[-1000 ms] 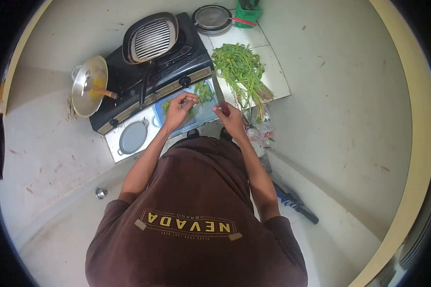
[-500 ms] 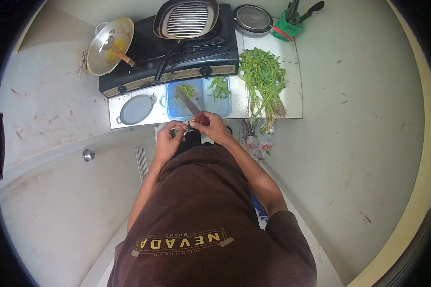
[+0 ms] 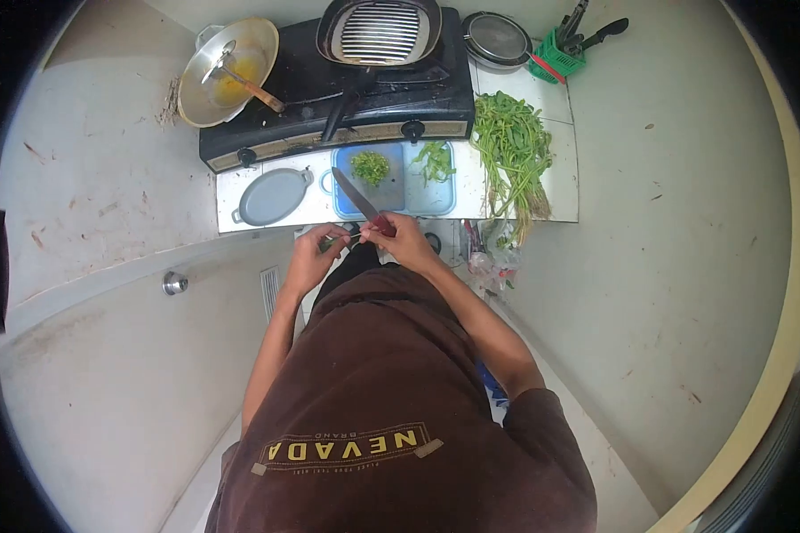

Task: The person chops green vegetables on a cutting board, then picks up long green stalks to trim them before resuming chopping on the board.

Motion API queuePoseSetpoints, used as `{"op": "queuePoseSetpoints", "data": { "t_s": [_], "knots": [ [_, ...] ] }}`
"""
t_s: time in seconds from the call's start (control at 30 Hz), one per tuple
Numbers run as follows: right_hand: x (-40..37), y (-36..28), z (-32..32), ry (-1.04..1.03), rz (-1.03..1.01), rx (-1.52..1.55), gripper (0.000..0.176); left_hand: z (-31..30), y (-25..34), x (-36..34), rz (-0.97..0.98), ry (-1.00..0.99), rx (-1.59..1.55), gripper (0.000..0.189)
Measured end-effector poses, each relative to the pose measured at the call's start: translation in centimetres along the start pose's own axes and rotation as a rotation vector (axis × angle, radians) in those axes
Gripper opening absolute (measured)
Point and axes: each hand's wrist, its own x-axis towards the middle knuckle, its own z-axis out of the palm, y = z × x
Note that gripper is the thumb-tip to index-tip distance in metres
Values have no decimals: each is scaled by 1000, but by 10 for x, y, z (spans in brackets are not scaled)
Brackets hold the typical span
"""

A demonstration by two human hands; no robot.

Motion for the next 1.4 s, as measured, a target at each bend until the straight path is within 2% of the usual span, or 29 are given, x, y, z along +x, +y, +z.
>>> {"op": "queuePoseSetpoints", "data": {
  "t_s": [0.07,0.17,0.2,0.27,0.4,0.5,0.77,0.9,1.03,1.23,1.4],
  "knots": [
    [5,-5,13,57,-27,-4,20,-14,-8,9,-30,-58,-12,18],
    [18,-1,25,138,-98,-103,20,-29,-29,27,-146,-202,-295,19],
    [24,-6,31,163,-127,-152,21,-34,-34,32,-112,-227,-320,20],
    [29,-17,37,173,-57,-220,17,-40,-44,41,-46,-277,-372,21],
    [43,-20,52,209,-31,-292,13,-56,-65,60,-56,-389,-338,21],
    [51,-19,67,327,-101,-310,17,-73,-71,74,-48,-448,-301,18],
    [69,12,90,498,-154,-222,17,-93,-90,110,8,-571,-140,17],
    [69,11,81,593,-103,-348,24,-82,-107,117,135,-414,-52,16],
    [63,6,56,547,61,-534,27,-64,-112,123,160,-224,37,16],
    [52,35,24,341,-29,-608,29,-30,-126,135,136,-116,102,16],
    [52,69,0,369,-39,-619,30,-9,-134,146,229,-25,178,14]
  ]
}}
